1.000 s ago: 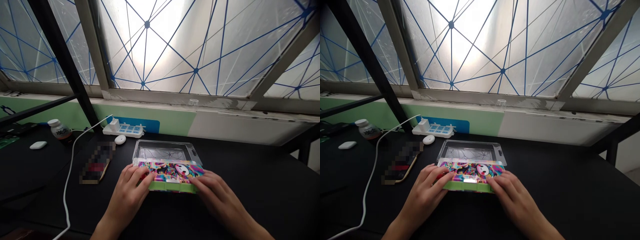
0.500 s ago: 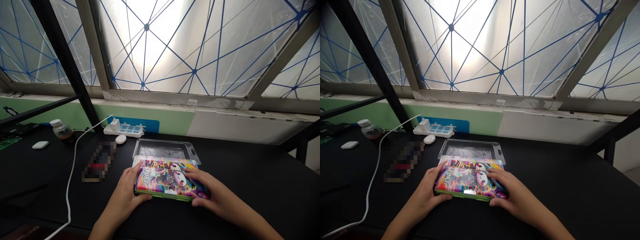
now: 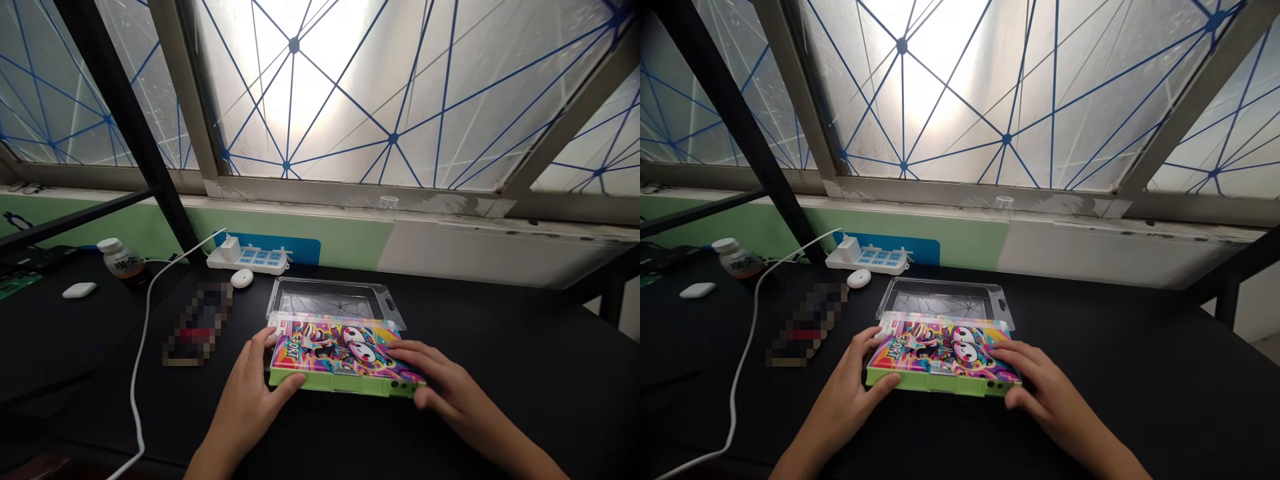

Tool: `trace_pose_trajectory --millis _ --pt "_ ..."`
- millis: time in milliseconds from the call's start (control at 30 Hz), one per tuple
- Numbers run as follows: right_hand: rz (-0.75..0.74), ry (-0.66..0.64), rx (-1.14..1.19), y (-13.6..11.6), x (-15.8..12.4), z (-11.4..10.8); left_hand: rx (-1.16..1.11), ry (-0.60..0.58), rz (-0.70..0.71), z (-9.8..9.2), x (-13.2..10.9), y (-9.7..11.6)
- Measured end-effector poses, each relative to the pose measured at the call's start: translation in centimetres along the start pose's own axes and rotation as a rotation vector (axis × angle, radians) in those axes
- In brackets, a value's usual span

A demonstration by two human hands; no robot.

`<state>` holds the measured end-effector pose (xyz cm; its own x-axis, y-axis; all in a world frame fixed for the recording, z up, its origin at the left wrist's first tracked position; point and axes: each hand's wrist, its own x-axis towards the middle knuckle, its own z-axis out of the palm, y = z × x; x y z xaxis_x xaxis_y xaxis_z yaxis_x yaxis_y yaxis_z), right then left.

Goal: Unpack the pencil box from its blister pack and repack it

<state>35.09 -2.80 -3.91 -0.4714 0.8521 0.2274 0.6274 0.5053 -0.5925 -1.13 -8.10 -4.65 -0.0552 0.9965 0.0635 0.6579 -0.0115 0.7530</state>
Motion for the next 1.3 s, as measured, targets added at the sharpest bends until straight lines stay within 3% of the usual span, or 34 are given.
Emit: trace_pose_trajectory --millis 100,267,333,500,633,733,900,1300 --pt "-0.003 -0.005 -0.056 0.4 -0.9 0.4 0.024 0.009 0.045 -0.1 0.2 -0.3" --pt "0.295 0.062 -0.039 0.1 0.2 0.4 0.103 -0.007 0.206 -0.1 0.4 -0.6" --pt "0.326 0.085 -0.114 0.0 1.1 0.5 0.141 -0.031 0.215 0.0 0.5 -0.4" --pt "-0.002 0.199 -0.507 -1.3 2.7 0.8 0.112 0.006 0.135 0.4 0.5 -0.6" --pt "-0.143 0.076 -0.566 -4.4 4.1 1.8 0.087 -0.038 0.157 0.5 0.3 -1.1" --pt "-0.168 -0.005 -0.52 -6.6 5.7 3.5 0.079 -0.07 0.163 0.5 0.3 -0.9" --pt "-0.193 0.06 -0.492 -7.2 7.7 6.1 0.036 -0.129 0.152 0.1 0.3 -0.6" --pt "-0.227 0.179 -0.464 -6.7 7.7 6.8 0.15 -0.072 0.229 0.3 0.3 -1.0"
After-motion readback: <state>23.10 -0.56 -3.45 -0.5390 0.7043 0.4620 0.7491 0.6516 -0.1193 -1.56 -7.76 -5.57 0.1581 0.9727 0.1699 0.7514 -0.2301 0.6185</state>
